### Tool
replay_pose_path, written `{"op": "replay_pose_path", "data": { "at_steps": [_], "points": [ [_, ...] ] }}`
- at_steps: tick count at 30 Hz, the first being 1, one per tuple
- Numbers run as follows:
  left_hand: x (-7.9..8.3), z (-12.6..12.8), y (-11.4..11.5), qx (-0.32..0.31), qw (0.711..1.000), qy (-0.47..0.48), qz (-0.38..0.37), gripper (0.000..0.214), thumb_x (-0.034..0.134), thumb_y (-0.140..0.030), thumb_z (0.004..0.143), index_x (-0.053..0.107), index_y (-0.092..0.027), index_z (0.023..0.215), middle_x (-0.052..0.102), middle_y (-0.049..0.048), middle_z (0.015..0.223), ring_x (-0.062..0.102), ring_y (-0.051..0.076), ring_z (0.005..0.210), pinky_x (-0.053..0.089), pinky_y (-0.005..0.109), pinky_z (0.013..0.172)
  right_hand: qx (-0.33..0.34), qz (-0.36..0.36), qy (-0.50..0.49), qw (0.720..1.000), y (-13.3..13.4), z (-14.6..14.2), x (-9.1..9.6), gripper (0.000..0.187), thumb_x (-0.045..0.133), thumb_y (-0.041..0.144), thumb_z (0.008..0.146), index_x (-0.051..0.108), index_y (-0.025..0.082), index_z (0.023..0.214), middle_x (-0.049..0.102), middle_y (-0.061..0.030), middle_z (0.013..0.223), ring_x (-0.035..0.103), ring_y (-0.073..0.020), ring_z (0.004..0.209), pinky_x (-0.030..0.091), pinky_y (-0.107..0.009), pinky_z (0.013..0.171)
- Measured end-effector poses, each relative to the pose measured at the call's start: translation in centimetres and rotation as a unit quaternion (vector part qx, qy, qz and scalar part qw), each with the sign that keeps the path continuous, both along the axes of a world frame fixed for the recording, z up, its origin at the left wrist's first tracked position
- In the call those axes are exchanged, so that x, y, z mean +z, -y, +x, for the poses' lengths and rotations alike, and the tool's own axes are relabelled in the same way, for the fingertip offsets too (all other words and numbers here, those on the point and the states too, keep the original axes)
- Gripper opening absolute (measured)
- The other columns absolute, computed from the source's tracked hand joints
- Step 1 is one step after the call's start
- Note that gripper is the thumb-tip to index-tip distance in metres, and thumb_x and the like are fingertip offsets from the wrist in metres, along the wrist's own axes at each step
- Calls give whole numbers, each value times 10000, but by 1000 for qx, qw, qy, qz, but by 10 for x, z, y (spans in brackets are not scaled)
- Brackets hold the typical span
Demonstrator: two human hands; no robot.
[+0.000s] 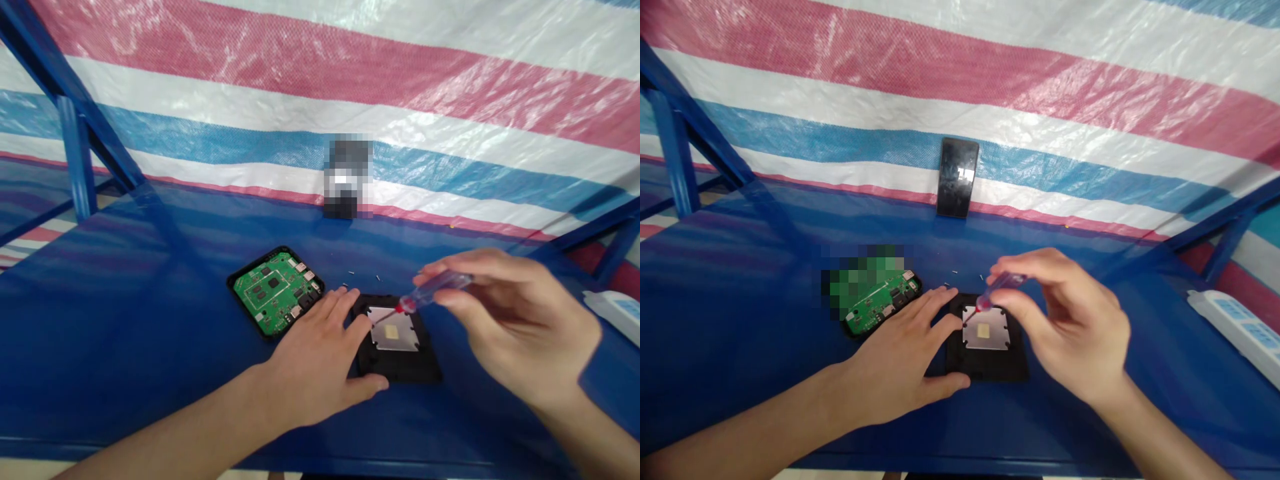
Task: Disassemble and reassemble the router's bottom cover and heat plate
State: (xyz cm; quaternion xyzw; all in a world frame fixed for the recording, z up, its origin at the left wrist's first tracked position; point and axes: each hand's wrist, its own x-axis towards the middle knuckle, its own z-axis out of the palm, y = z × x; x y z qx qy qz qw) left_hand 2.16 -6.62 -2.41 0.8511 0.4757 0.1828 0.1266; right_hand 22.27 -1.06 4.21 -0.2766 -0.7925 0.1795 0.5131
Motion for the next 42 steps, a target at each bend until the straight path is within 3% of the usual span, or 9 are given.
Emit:
{"op": "replay_pose_path", "data": {
  "at_steps": [4, 7, 10, 13, 17, 23, 32, 36, 42],
  "points": [
    [1, -1, 0, -6, 1000, -16, 4, 580, 695, -600, 855, 600, -151, 1209, 440, 259, 1534, 401, 409, 1439, 407, 563, 1143, -136, -42, -133, 981, -31, 16, -13, 205, 783, 254, 829, 725, 283, 1023, 769, -5, 869, 735, -165, 722, 605, -312, 682],
    [4, -2, 0, -7, 999, -32, 2, 563, 688, -597, 862, 607, -151, 1195, 431, 269, 1536, 404, 420, 1434, 426, 576, 1125, -161, -138, -188, 959, -57, 35, -28, 234, 781, 343, 810, 724, 256, 1019, 743, -2, 837, 711, -161, 701, 593, -346, 725],
    [7, -1, 1, -9, 999, -51, 7, 541, 709, -573, 854, 615, -151, 1179, 439, 277, 1527, 420, 426, 1422, 447, 589, 1104, -198, -231, -193, 933, -72, 51, -40, 294, 769, 426, 779, 734, 228, 993, 733, -4, 805, 656, -134, 623, 555, -300, 612],
    [9, 1, 1, -3, 998, -66, 19, 524, 759, -530, 823, 617, -155, 1161, 461, 277, 1508, 457, 436, 1394, 471, 607, 1076, -219, -277, -129, 927, -75, 58, -43, 315, 757, 463, 765, 757, 223, 970, 736, -13, 777, 613, -125, 583, 501, -259, 529],
    [10, 2, 3, -3, 997, -75, 33, 544, 836, -461, 754, 608, -174, 1155, 478, 265, 1494, 499, 450, 1358, 495, 634, 1043, -208, -268, -45, 940, -72, 59, -38, 347, 731, 461, 775, 760, 195, 996, 731, -25, 737, 630, -148, 604, 505, -263, 545],
    [13, 5, 4, 1, 995, -91, 28, 569, 879, -384, 680, 601, -222, 1149, 483, 191, 1512, 484, 443, 1373, 461, 646, 1085, -172, -253, -68, 950, -69, 61, -33, 343, 681, 445, 825, 736, 175, 1029, 703, -13, 693, 607, -139, 555, 493, -262, 526],
    [27, 69, -5, -25, 996, -78, -29, 299, 720, -308, 839, 603, -200, 1093, 567, 138, 1440, 472, 335, 1410, 377, 537, 1194, -145, -257, -113, 949, -70, 68, -25, 344, 649, 430, 832, 745, 162, 1025, 730, -33, 733, 623, -149, 609, 486, -270, 575],
    [30, 93, -21, -62, 996, -46, -52, 339, 737, -349, 841, 590, -207, 1112, 571, 109, 1445, 452, 295, 1429, 351, 487, 1214, -149, -261, -113, 947, -72, 72, -24, 320, 645, 403, 841, 748, 157, 1019, 740, -41, 749, 638, -159, 630, 498, -281, 608],
    [51, 100, -29, -143, 985, -52, -76, 404, 769, -395, 841, 591, -205, 1150, 468, 101, 1560, 322, 266, 1503, 285, 464, 1242, -141, -271, -91, 948, -77, 75, -27, 275, 640, 361, 861, 744, 170, 1029, 769, -55, 831, 675, -162, 678, 527, -292, 676]
  ]
}}
